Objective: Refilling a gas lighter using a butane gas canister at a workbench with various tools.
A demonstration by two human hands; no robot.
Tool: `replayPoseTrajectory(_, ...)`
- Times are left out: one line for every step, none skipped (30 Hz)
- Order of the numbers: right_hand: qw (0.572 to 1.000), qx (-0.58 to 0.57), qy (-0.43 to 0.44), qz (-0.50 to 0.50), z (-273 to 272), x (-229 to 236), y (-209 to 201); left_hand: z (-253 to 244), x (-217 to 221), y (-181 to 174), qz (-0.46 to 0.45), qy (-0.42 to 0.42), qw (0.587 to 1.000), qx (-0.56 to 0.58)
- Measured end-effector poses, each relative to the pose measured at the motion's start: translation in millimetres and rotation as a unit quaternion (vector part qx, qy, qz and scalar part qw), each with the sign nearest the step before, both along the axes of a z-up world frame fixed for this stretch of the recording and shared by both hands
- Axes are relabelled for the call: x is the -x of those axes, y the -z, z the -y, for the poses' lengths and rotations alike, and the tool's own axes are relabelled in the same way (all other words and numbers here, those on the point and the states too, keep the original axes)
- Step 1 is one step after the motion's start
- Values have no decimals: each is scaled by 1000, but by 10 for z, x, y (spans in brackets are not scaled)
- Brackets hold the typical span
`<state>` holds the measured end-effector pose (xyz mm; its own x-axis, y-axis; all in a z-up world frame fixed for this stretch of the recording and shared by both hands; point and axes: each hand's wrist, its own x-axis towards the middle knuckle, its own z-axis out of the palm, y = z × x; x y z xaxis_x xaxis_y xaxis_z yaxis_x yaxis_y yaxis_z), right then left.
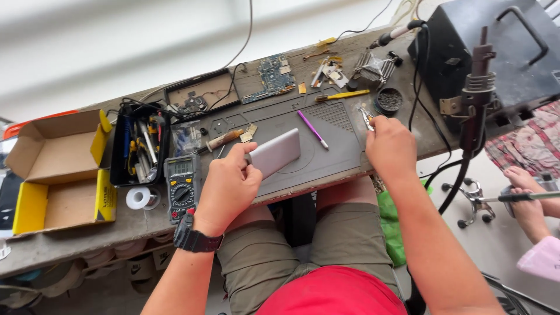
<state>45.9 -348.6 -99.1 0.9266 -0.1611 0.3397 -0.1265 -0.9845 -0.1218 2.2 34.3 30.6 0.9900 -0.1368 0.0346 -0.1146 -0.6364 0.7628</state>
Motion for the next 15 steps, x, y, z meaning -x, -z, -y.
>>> replayPoseTrajectory(1000,2,6,0,33,9,10,3,-23,8,0,6,1000,2)
replayPoseTrajectory(999,35,-1,-14,61,-4,14,2,-44,13,-52,-12,998,27)
replayPoseTrajectory(997,69,-7,-28,79,-15,18,-8,-61,18,-103,-30,993,52)
replayPoseTrajectory(997,68,-12,-29,75,9,-20,13,-109,87,-104,-34,993,52)
replayPoseTrajectory(995,96,-14,-33,57,35,-58,19,-155,157,-152,-54,980,115)
replayPoseTrajectory(992,121,-24,-36,-15,14,-86,-24,-184,221,-196,-81,961,178)
replayPoseTrajectory(992,119,-37,-35,27,16,-55,13,-168,240,-194,-94,960,178)
replayPoseTrajectory(990,126,-41,-54,59,-6,-25,40,-160,260,-223,-117,931,263)
replayPoseTrajectory(987,134,-44,-73,89,-37,5,63,-159,280,-247,-138,894,347)
replayPoseTrajectory(987,133,-58,-72,59,-54,3,60,-153,348,-242,-151,893,349)
replayPoseTrajectory(986,120,-47,-102,32,-75,2,60,-152,418,-250,-168,864,404)
replayPoseTrajectory(985,108,-34,-134,27,-77,-1,74,-155,494,-258,-182,831,457)
replayPoseTrajectory(984,109,-45,-133,-94,-101,-148,82,-146,532,-254,-191,829,460)
replayPoseTrajectory(980,36,4,-196,-198,-113,-303,105,-145,571,-265,-211,810,479)
replayPoseTrajectory(964,-35,53,-257,-300,-125,-458,129,-146,609,-275,-230,790,498)
